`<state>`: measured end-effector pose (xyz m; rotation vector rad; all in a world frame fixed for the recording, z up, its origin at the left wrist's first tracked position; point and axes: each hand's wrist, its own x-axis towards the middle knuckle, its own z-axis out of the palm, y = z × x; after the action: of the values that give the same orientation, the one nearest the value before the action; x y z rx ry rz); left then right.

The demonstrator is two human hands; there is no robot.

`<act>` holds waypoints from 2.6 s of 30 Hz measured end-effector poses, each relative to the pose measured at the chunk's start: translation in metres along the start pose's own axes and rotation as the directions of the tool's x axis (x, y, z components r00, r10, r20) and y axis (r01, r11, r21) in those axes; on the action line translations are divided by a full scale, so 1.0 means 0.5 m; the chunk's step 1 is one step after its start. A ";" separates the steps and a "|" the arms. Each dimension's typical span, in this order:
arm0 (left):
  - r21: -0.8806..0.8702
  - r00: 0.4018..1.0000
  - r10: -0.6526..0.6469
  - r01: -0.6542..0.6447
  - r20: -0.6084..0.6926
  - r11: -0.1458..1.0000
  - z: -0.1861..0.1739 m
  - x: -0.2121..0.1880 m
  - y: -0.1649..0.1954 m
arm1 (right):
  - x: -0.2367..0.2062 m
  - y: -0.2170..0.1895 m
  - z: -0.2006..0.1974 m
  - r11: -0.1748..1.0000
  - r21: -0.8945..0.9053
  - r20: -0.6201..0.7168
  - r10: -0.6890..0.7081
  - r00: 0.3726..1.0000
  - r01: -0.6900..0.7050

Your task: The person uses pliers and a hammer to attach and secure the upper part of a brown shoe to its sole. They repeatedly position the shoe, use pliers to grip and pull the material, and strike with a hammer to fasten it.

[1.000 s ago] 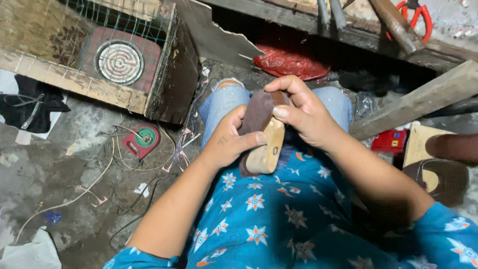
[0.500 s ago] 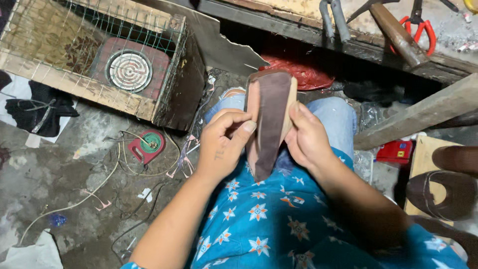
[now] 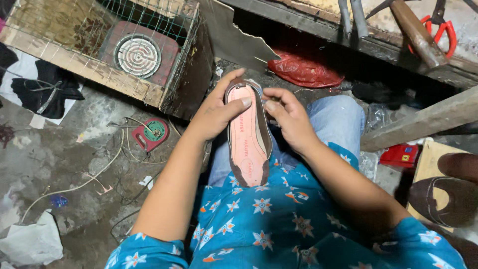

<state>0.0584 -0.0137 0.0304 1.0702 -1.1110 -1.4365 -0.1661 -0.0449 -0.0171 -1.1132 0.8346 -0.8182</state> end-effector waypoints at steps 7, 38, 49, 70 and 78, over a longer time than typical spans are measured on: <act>0.500 0.948 0.317 -0.285 0.021 0.818 0.003 0.013 -0.033 | 0.075 -0.153 0.019 0.759 -0.493 0.285 -0.320 0.903 0.425; 0.625 0.811 0.462 -0.158 -0.359 0.764 0.043 -0.014 0.031 | 0.129 -0.150 0.070 0.529 -0.723 0.208 -0.446 0.870 0.444; -0.667 0.990 -0.139 0.111 0.011 0.737 0.024 -0.049 -0.063 | 0.061 -0.213 0.048 0.783 -0.395 0.381 -0.336 0.862 0.480; -0.629 0.902 -0.263 -0.012 -0.342 0.777 -0.075 0.059 0.003 | 0.539 -0.309 -0.309 -0.494 -0.866 0.262 -0.313 0.913 0.079; -0.312 0.890 0.172 -0.322 -0.423 0.894 -0.116 0.183 0.083 | 0.527 -0.320 -0.318 -0.546 -0.836 0.274 -0.325 0.905 0.057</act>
<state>0.1114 -0.1141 0.0535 0.8468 -0.6277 -1.1079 -0.2084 -0.3801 0.0612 -3.1699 1.6036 -0.1164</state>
